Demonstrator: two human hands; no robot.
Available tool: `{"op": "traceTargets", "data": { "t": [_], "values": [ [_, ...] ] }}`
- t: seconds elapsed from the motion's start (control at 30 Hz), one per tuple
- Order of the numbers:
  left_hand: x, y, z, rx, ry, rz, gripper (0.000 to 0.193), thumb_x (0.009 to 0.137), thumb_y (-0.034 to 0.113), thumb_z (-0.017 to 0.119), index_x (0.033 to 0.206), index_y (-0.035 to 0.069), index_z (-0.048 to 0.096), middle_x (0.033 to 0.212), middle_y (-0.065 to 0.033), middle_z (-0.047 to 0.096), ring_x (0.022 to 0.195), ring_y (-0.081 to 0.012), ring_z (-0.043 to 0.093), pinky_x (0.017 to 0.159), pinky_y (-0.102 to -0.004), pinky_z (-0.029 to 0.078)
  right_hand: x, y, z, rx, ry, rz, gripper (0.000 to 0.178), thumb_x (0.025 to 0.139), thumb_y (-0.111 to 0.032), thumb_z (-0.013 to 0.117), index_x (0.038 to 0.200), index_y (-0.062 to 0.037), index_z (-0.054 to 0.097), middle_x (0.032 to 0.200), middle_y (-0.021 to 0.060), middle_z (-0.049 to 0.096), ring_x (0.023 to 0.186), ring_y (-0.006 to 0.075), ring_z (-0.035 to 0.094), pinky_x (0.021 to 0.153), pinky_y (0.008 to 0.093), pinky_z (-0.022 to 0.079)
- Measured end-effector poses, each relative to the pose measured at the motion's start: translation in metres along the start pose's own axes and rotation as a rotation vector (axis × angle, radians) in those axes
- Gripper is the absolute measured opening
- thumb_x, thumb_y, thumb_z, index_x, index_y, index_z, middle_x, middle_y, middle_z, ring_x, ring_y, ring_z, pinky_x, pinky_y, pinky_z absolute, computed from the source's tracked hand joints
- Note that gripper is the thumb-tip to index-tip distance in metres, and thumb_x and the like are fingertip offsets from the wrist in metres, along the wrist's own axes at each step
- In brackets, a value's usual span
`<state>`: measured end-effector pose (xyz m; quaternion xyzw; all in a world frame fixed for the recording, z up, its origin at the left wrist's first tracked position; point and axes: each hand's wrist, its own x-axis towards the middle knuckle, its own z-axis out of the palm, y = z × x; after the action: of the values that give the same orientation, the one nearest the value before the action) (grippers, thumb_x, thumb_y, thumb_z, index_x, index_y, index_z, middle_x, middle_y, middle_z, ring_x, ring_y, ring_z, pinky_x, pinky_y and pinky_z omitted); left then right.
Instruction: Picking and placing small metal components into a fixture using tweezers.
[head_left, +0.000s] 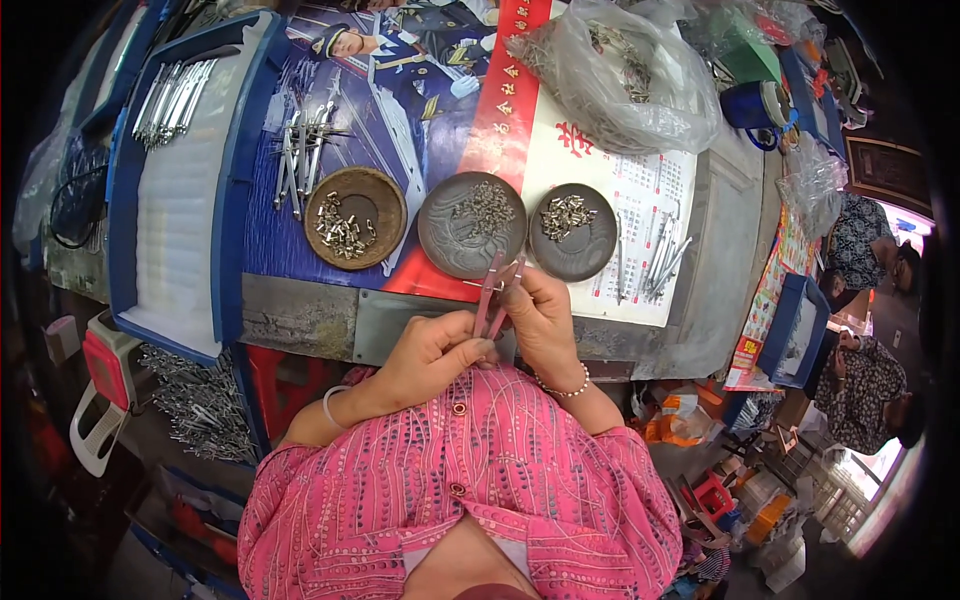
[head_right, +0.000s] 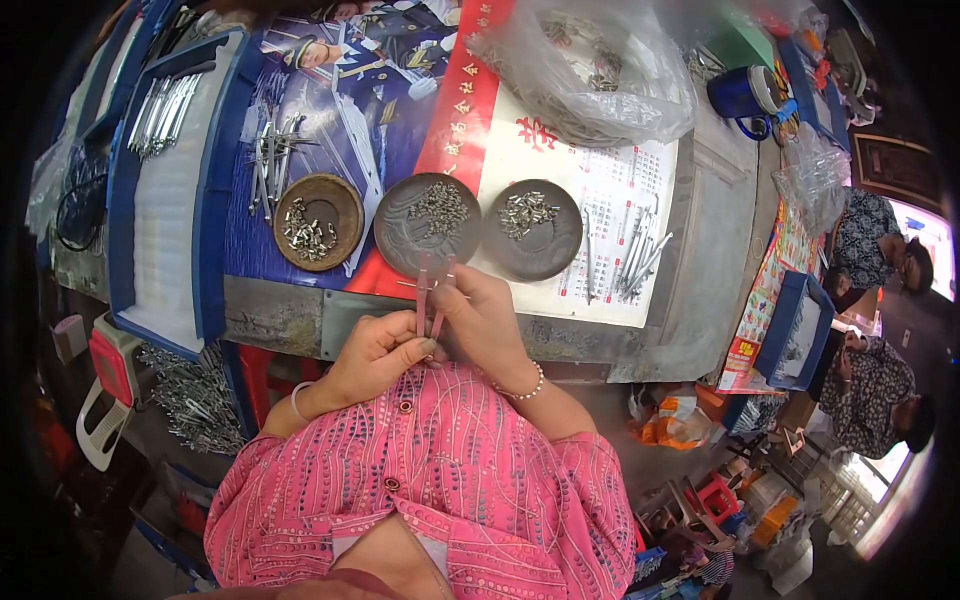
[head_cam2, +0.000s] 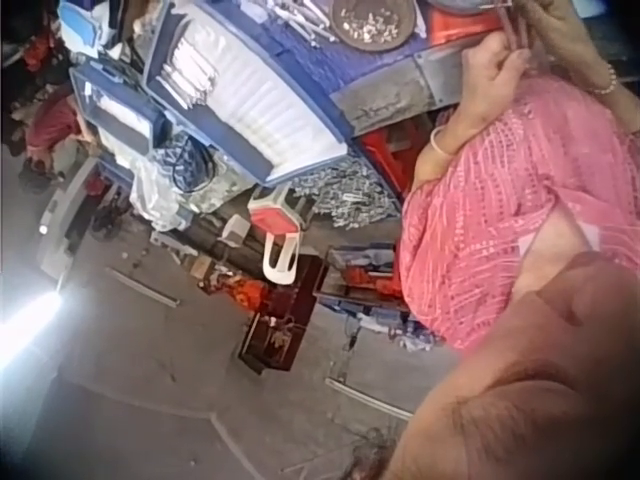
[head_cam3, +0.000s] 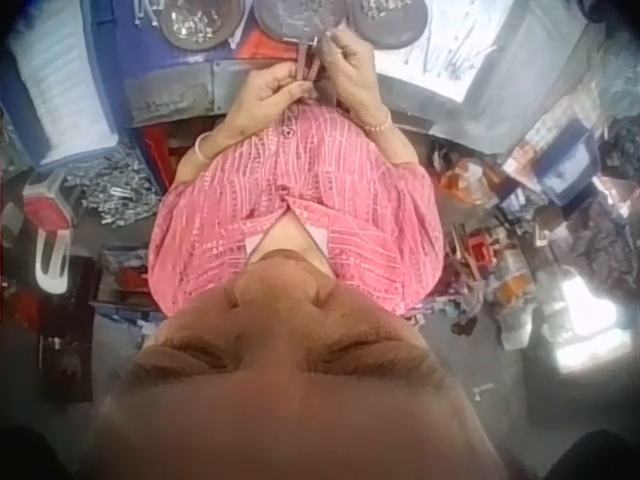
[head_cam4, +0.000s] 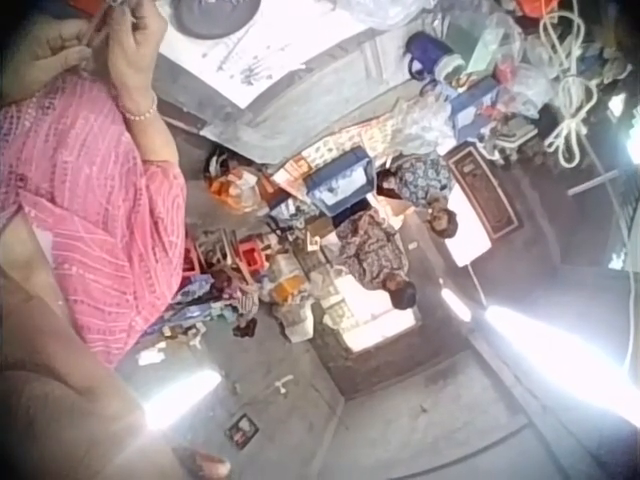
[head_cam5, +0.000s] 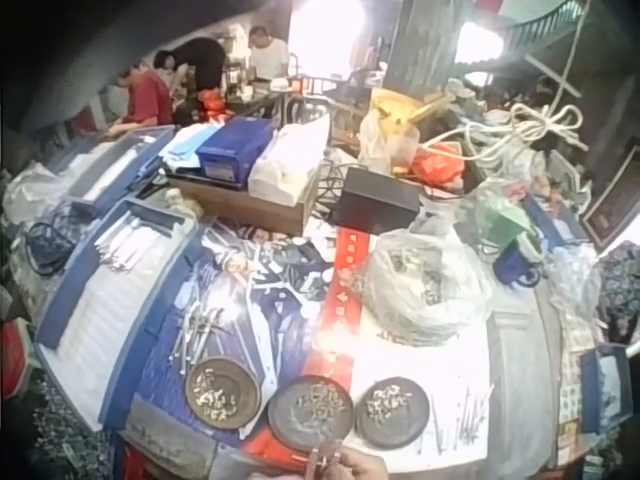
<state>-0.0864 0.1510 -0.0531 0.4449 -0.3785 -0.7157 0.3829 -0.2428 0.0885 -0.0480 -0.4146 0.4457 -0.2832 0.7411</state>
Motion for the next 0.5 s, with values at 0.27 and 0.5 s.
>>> {"op": "traceTargets", "data": {
  "t": [0.27,0.5],
  "values": [
    [0.001,-0.005,0.002,-0.009,0.036,0.031,0.012,0.087,0.007,0.053,0.092,-0.004,0.056,0.078,-0.0085,0.065,0.071,-0.0102,0.061,0.065,-0.0238,0.048,0.0,-0.004,0.008,0.042,0.068,-0.056,0.016,0.079,-0.009,0.065,0.09,-0.0021,0.056,0.082,0.0007,0.057,0.073,0.0052,0.051,0.062,0.02,0.042],
    [0.002,-0.004,-0.002,0.105,-0.014,0.081,0.015,0.086,0.007,0.054,0.095,-0.004,0.057,0.077,-0.0079,0.065,0.072,-0.0105,0.062,0.065,-0.0235,0.048,-0.001,-0.002,0.007,-0.014,0.088,-0.125,0.024,0.072,0.001,0.068,0.09,-0.0018,0.053,0.084,0.0016,0.058,0.072,0.0062,0.053,0.063,0.0196,0.045]
  ]
}}
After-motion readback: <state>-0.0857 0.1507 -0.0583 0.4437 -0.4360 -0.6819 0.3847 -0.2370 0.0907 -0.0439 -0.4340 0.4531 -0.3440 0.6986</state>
